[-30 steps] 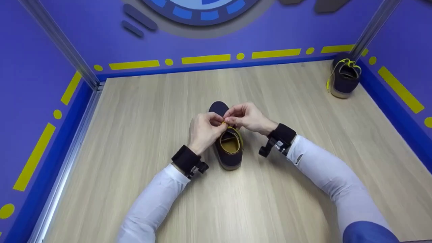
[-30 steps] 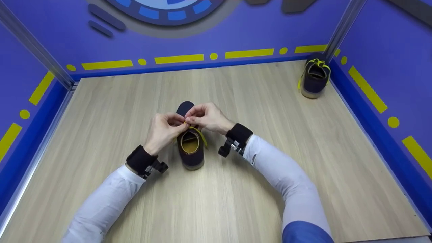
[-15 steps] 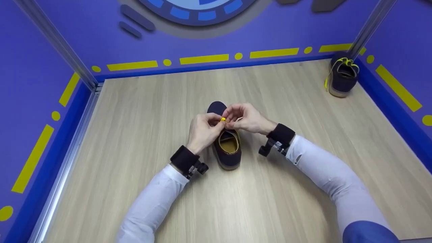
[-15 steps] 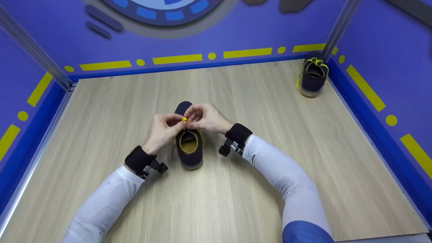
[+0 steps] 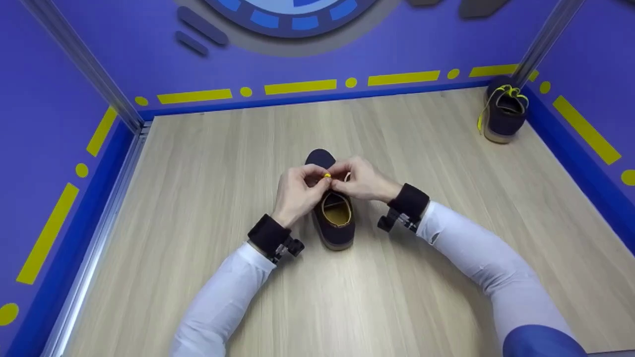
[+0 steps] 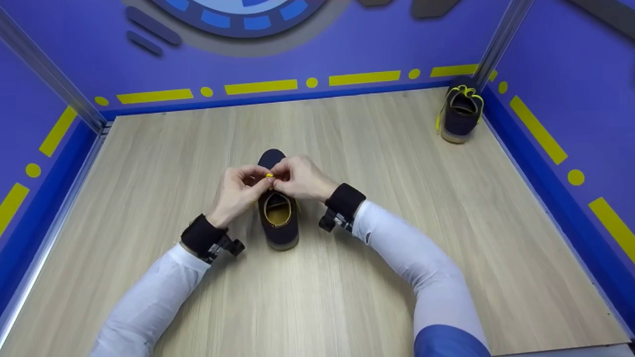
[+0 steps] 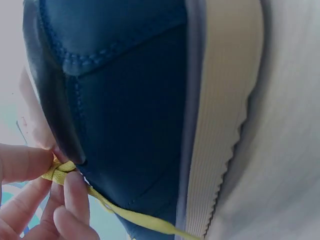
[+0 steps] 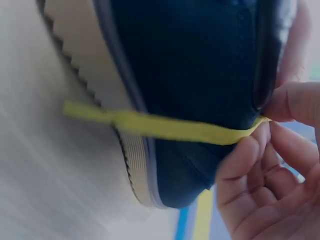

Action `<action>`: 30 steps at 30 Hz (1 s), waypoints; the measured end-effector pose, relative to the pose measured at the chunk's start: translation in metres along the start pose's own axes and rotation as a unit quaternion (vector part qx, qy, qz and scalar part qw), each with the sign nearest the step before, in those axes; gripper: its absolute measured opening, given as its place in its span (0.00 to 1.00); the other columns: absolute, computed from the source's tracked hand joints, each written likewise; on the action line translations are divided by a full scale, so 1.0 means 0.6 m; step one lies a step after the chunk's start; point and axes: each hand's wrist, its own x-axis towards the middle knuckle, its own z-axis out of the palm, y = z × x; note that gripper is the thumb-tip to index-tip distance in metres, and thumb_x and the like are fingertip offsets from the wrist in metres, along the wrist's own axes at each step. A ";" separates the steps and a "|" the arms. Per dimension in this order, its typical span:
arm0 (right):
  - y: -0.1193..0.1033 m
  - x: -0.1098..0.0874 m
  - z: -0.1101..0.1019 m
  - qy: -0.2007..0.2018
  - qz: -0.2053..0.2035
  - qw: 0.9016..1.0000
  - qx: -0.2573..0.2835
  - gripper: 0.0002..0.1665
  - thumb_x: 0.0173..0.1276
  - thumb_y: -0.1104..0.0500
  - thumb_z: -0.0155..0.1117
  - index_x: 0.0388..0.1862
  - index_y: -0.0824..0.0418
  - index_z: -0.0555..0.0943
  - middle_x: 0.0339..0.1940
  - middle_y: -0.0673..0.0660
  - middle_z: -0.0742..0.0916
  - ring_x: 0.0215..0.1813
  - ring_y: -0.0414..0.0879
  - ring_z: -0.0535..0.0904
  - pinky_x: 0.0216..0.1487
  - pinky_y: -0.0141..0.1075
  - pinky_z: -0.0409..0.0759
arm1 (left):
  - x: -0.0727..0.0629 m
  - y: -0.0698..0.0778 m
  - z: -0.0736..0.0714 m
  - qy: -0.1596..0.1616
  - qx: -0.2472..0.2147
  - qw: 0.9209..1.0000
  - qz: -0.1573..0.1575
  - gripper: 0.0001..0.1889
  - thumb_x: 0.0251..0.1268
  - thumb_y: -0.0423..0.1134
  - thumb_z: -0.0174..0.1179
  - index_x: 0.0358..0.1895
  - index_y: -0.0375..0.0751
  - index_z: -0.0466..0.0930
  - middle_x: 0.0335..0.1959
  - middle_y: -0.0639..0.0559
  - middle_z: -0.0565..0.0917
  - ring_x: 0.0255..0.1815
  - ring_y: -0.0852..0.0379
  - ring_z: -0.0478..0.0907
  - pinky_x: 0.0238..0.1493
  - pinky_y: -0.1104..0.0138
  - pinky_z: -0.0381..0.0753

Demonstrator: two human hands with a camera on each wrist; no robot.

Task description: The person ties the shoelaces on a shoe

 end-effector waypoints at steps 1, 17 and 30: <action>-0.002 0.000 0.000 0.000 -0.012 1.000 -0.024 0.13 0.67 0.67 0.66 0.47 0.62 0.92 0.38 0.57 0.91 0.38 0.41 0.80 0.40 0.33 0.79 | 0.000 0.000 -0.001 0.001 0.002 1.000 0.005 0.05 0.63 0.36 0.70 0.40 0.43 0.92 0.32 0.53 0.92 0.31 0.63 0.83 0.35 0.72 0.79; 0.004 0.007 -0.018 -0.057 0.158 0.971 0.170 0.09 0.72 0.62 0.58 0.39 0.65 0.84 0.26 0.48 0.82 0.26 0.38 0.73 0.26 0.29 0.73 | 0.001 -0.010 0.003 0.006 -0.013 0.998 0.056 0.05 0.60 0.31 0.70 0.38 0.40 0.92 0.33 0.52 0.91 0.35 0.59 0.86 0.41 0.62 0.87; 0.012 0.018 -0.036 -0.126 0.177 0.956 0.197 0.08 0.77 0.63 0.60 0.40 0.63 0.86 0.24 0.48 0.84 0.26 0.39 0.77 0.28 0.30 0.78 | -0.004 -0.020 0.006 0.047 0.067 0.977 0.199 0.06 0.59 0.28 0.68 0.36 0.40 0.91 0.33 0.48 0.89 0.31 0.51 0.85 0.33 0.56 0.86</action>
